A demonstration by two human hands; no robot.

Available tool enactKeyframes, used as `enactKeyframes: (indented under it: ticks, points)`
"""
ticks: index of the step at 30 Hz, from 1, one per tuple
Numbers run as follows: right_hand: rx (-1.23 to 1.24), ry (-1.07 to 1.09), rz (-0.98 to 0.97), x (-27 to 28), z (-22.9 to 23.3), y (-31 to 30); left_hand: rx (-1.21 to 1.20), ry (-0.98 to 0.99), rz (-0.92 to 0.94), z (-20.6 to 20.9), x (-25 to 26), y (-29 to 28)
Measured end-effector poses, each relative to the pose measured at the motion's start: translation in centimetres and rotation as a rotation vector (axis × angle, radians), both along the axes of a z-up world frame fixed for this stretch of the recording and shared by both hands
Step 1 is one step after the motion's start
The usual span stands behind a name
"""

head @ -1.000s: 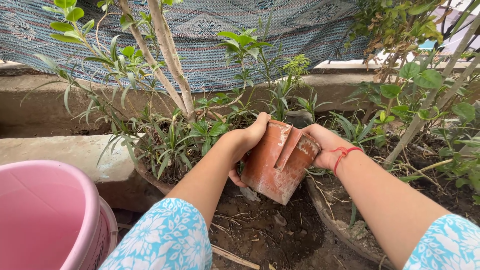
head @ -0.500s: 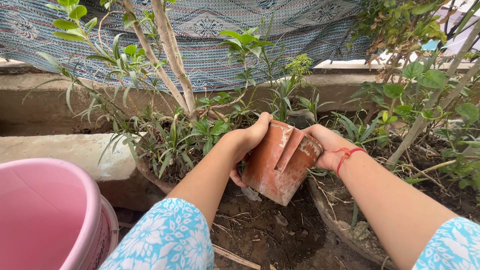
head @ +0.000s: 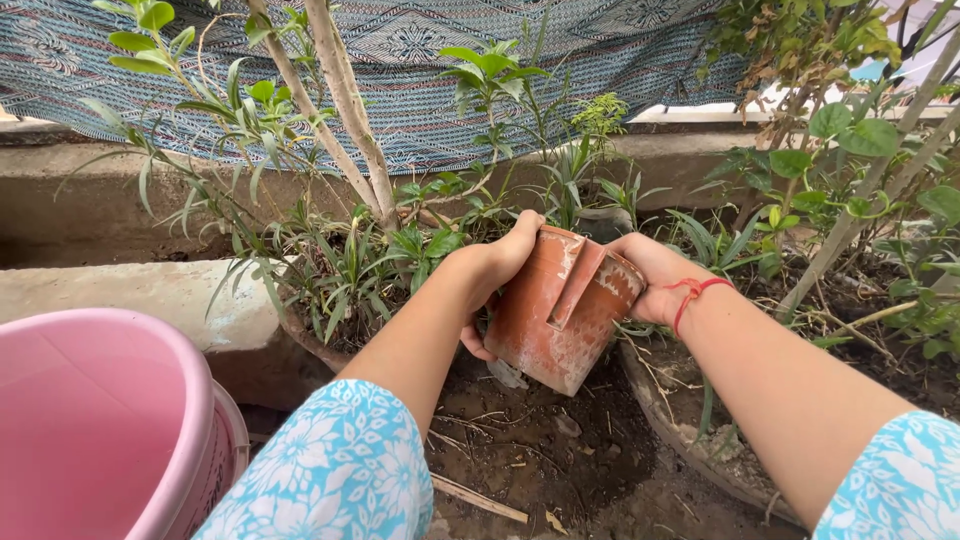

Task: Transplant a small plant from a temporary cup into a ground-level garden bed.

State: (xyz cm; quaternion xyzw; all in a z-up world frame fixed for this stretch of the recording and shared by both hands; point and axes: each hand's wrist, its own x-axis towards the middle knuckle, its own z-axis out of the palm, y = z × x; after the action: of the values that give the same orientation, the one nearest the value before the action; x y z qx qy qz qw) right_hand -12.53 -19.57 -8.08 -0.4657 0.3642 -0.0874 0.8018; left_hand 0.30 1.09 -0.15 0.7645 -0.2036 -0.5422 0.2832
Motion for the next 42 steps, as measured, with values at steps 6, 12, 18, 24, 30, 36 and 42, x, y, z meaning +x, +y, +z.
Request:
enactKeyframes:
  ticks: [6,12,18,24,30,36,42]
  points:
    - [-0.024,0.023,-0.018,0.1,0.4,0.3,-0.028,-0.018,0.057,0.4,-0.4,0.7]
    - [-0.026,0.007,-0.017,0.3,1.1,1.2,-0.027,0.001,0.061,0.2,-0.3,0.7]
    - [-0.036,0.019,-0.031,0.6,1.1,0.8,-0.03,0.009,0.053,-0.3,0.1,0.4]
    - [-0.053,0.042,-0.028,0.6,0.6,-0.1,-0.083,-0.017,-0.007,-0.4,-0.4,0.4]
    - [-0.03,0.066,0.011,0.9,1.1,0.2,-0.123,0.066,-0.145,-0.8,0.0,1.3]
    - [-0.045,0.027,0.102,0.7,1.4,0.5,-0.183,0.082,-0.326,-4.8,1.7,0.9]
    - [-0.015,0.029,0.131,0.3,2.0,0.8,-0.216,0.024,-0.325,-4.0,0.6,1.7]
